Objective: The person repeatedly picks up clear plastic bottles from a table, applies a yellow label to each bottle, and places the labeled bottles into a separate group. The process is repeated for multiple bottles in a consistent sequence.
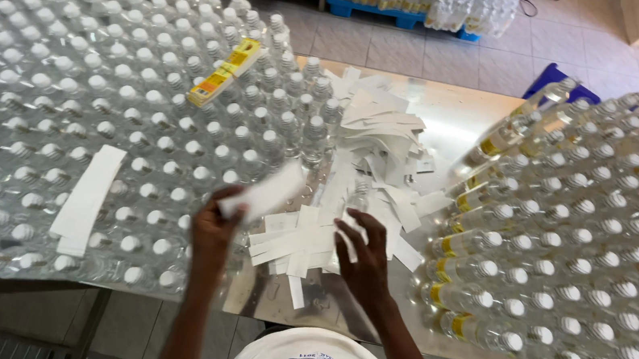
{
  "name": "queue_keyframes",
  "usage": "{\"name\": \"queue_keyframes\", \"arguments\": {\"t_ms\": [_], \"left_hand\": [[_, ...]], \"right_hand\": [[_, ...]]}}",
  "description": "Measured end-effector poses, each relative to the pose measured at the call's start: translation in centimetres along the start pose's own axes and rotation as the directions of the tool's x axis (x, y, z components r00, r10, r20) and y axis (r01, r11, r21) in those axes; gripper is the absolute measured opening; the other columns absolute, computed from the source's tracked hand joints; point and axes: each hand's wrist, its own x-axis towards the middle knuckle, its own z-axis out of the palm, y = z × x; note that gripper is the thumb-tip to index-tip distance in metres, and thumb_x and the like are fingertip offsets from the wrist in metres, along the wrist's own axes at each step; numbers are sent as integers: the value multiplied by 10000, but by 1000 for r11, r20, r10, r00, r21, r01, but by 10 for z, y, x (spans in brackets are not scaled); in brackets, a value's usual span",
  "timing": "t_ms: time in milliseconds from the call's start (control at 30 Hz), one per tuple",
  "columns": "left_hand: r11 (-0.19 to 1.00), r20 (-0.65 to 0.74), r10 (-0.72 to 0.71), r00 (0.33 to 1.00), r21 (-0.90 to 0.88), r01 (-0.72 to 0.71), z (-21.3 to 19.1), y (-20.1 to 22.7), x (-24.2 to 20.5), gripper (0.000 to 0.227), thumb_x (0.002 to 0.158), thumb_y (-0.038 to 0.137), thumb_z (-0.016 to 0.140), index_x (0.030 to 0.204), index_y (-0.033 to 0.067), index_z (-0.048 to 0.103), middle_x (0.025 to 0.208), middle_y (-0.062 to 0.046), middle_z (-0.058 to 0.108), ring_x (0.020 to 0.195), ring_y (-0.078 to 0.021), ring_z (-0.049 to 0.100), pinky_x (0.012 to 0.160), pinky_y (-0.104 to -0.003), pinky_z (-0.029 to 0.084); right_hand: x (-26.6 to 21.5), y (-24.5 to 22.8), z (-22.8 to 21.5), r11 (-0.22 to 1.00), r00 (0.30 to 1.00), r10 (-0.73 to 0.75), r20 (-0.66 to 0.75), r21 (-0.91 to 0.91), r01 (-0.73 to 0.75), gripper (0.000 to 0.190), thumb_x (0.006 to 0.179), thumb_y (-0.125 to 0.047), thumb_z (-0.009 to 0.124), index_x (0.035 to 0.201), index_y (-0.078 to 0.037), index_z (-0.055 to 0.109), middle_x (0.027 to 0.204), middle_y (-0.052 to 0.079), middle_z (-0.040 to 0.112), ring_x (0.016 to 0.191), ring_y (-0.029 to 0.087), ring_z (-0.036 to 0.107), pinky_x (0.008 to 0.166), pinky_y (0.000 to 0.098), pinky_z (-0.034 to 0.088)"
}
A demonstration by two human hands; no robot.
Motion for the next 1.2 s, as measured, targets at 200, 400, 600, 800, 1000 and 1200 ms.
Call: {"name": "queue_keyframes", "arguments": {"t_ms": [200, 400, 600, 800, 1000, 1200], "left_hand": [[995, 348, -26, 937, -84, 59, 103, -33, -32, 542, 951, 31, 837, 1464, 34, 662, 1138, -155, 787, 1076, -190, 727, 989, -365, 605], [960, 403, -162, 901, -145, 238, 140, -30, -64, 505, 909, 65, 883, 1374, 15, 692, 1169, -148, 796, 951, -170, 755, 915, -363, 643], [943, 368, -280, 887, -67, 325, 148, -57, -69, 307, 975, 137, 860, 1234, -4, 774, 927, -112, 748, 841, -144, 730, 875, -352, 629], [884, 332, -421, 844, -59, 464, 162, -32, -75, 323, 957, 152, 805, 1240, -1, 779, 883, -76, 716, 852, -152, 687, 865, -301, 608], [887, 408, -350, 843, -146, 438, 158, -42, -75, 301, 1042, 154, 766, 1290, -14, 772, 1012, -127, 743, 932, -168, 734, 914, -404, 656], [882, 300, -363, 882, -194, 429, 149, -52, -64, 370, 1018, 150, 766, 1348, -14, 733, 1112, -189, 718, 1011, -288, 752, 951, -470, 654]], "right_hand": [[20, -24, -47, 976, 988, -146, 47, -154, 152, 476, 924, -334, 874, 1365, -214, 739, 1498, 73, 660, 1446, 351, 575, 1268, 563, 355], [-11, 0, -75, 992, 997, 63, -39, -104, -67, 497, 928, -324, 869, 1365, -114, 760, 1225, 115, 780, 1083, 309, 791, 896, 428, 648], [-19, -6, -87, 982, 985, 149, -83, -106, -158, 478, 955, -302, 844, 1365, -74, 752, 1239, 132, 777, 1094, 312, 795, 888, 422, 646], [-18, -15, -96, 935, 938, 337, 86, 90, -344, 472, 1025, -245, 740, 1460, -80, 655, 1471, 126, 691, 1376, 280, 680, 1176, 421, 536], [-23, -11, -77, 854, 896, 444, 26, 292, -431, 398, 1018, -226, 785, 1370, -44, 747, 1227, 168, 811, 1191, 328, 783, 975, 434, 610], [-22, -13, -78, 788, 830, 550, 93, 273, -553, 459, 1003, -246, 810, 1429, -95, 727, 1253, 151, 811, 1078, 283, 804, 918, 414, 629]]}}
